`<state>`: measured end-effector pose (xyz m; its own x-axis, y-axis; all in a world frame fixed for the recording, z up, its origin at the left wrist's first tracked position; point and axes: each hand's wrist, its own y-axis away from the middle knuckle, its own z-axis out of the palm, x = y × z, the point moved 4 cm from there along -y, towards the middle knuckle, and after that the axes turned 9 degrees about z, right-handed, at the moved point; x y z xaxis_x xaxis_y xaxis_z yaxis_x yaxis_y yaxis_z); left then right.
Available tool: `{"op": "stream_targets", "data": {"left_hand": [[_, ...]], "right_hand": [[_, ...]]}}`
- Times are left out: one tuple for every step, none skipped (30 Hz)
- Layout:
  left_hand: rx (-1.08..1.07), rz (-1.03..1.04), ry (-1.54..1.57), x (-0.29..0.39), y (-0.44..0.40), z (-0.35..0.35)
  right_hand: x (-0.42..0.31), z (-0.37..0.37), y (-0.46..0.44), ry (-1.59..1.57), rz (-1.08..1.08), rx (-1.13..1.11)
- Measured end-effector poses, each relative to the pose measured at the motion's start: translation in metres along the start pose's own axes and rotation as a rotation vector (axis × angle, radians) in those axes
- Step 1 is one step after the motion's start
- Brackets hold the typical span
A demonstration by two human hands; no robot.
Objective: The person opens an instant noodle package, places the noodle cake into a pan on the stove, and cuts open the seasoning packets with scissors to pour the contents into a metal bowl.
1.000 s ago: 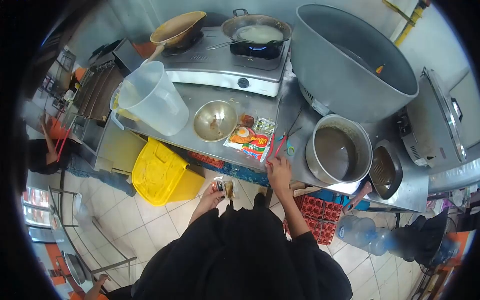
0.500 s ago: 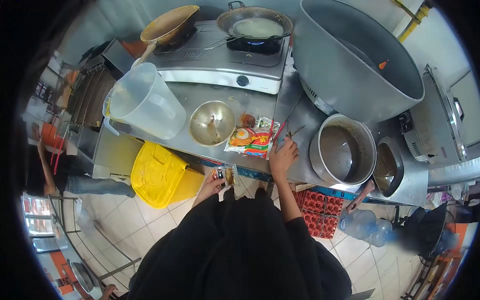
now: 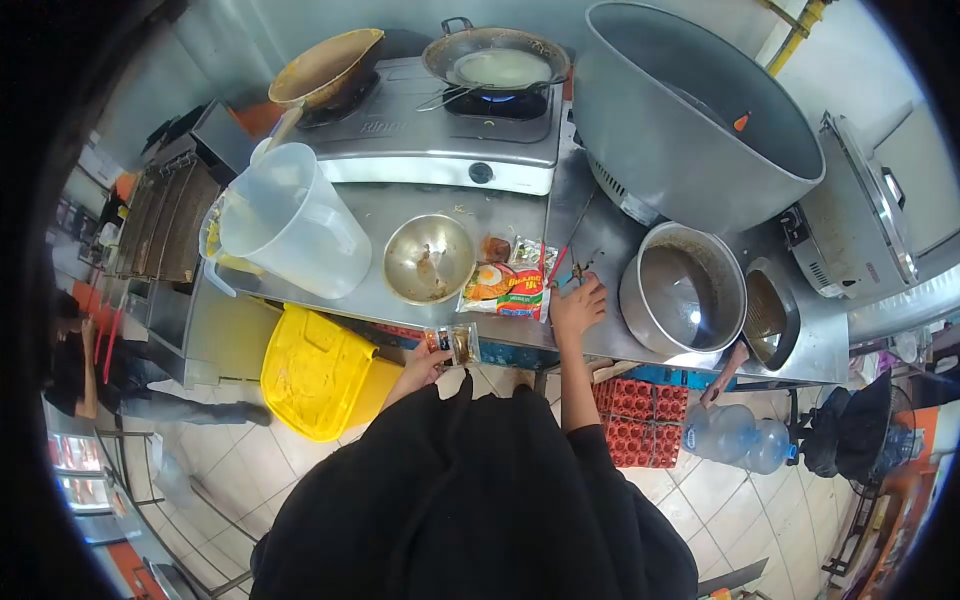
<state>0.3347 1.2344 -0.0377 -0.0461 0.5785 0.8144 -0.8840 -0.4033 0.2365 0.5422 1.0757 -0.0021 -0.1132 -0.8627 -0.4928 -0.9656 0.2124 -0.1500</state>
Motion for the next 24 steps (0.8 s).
{"op": "stream_targets", "data": {"left_hand": [[-0.012, -0.008, 0.004, -0.005, -0.002, -0.002], [-0.024, -0.015, 0.008, -0.01, -0.004, -0.005], [-0.024, -0.016, 0.014, -0.015, -0.005, -0.009], [-0.046, -0.033, -0.003, -0.02, -0.007, -0.013], [-0.067, -0.05, -0.021, -0.018, -0.006, -0.011], [-0.064, -0.05, -0.015, -0.016, -0.004, -0.008], [-0.061, -0.035, 0.017, -0.014, -0.002, -0.005], [-0.058, -0.019, 0.048, -0.01, -0.001, -0.002], [-0.056, -0.02, 0.053, -0.01, 0.0, -0.003], [-0.068, -0.02, 0.049, -0.01, 0.001, -0.006], [-0.081, -0.02, 0.045, -0.01, 0.001, -0.008], [-0.081, -0.02, 0.05, -0.01, 0.001, -0.011], [-0.092, -0.043, 0.036, -0.01, 0.002, -0.013], [-0.104, -0.066, 0.021, -0.008, 0.002, -0.012], [-0.105, -0.066, 0.024, -0.007, 0.002, -0.01], [-0.077, -0.049, 0.041, -0.006, 0.002, -0.008], [-0.049, -0.034, 0.059, -0.004, 0.003, -0.005], [-0.05, -0.035, 0.061, -0.005, 0.002, -0.003], [-0.045, -0.04, 0.065, -0.006, 0.001, -0.002], [-0.04, -0.044, 0.068, -0.006, 0.0, -0.002], [-0.04, -0.047, 0.07, -0.008, -0.001, -0.002], [-0.035, -0.058, 0.053, -0.011, -0.001, -0.004], [-0.029, -0.069, 0.036, -0.01, -0.001, -0.003], [-0.028, -0.072, 0.036, -0.009, 0.0, -0.001]], "right_hand": [[0.0, -0.001, -0.001, -0.015, 0.02, -0.045], [0.001, -0.001, 0.0, -0.01, 0.019, -0.042], [0.004, 0.0, 0.0, -0.019, 0.008, -0.054], [0.007, 0.0, 0.0, -0.027, -0.005, -0.067], [0.011, -0.001, 0.0, -0.022, -0.009, -0.067], [0.014, -0.004, 0.002, -0.066, -0.06, -0.068], [0.017, -0.006, 0.003, -0.111, -0.11, -0.07], [0.023, -0.007, 0.003, -0.107, -0.114, -0.072], [0.026, -0.009, 0.004, -0.116, -0.152, -0.08], [0.03, -0.011, 0.004, -0.125, -0.19, -0.088], [0.033, -0.013, 0.004, -0.121, -0.192, -0.087], [0.036, -0.014, 0.005, -0.12, -0.189, -0.124], [0.038, -0.015, 0.004, -0.12, -0.185, -0.159], [0.04, -0.017, 0.004, -0.118, -0.187, -0.158], [0.042, -0.019, 0.003, -0.114, -0.205, -0.185], [0.043, -0.02, 0.003, -0.111, -0.223, -0.213], [0.046, -0.02, 0.002, -0.108, -0.223, -0.212], [0.048, -0.019, 0.001, -0.082, -0.249, -0.211], [0.049, -0.019, 0.001, -0.055, -0.275, -0.21], [0.05, -0.019, 0.0, -0.053, -0.274, -0.21], [0.051, -0.018, -0.001, -0.057, -0.241, -0.269], [0.053, -0.017, -0.002, -0.062, -0.207, -0.329], [0.055, -0.018, -0.002, -0.06, -0.206, -0.33], [0.056, -0.018, -0.001, -0.041, -0.213, -0.334]]}}
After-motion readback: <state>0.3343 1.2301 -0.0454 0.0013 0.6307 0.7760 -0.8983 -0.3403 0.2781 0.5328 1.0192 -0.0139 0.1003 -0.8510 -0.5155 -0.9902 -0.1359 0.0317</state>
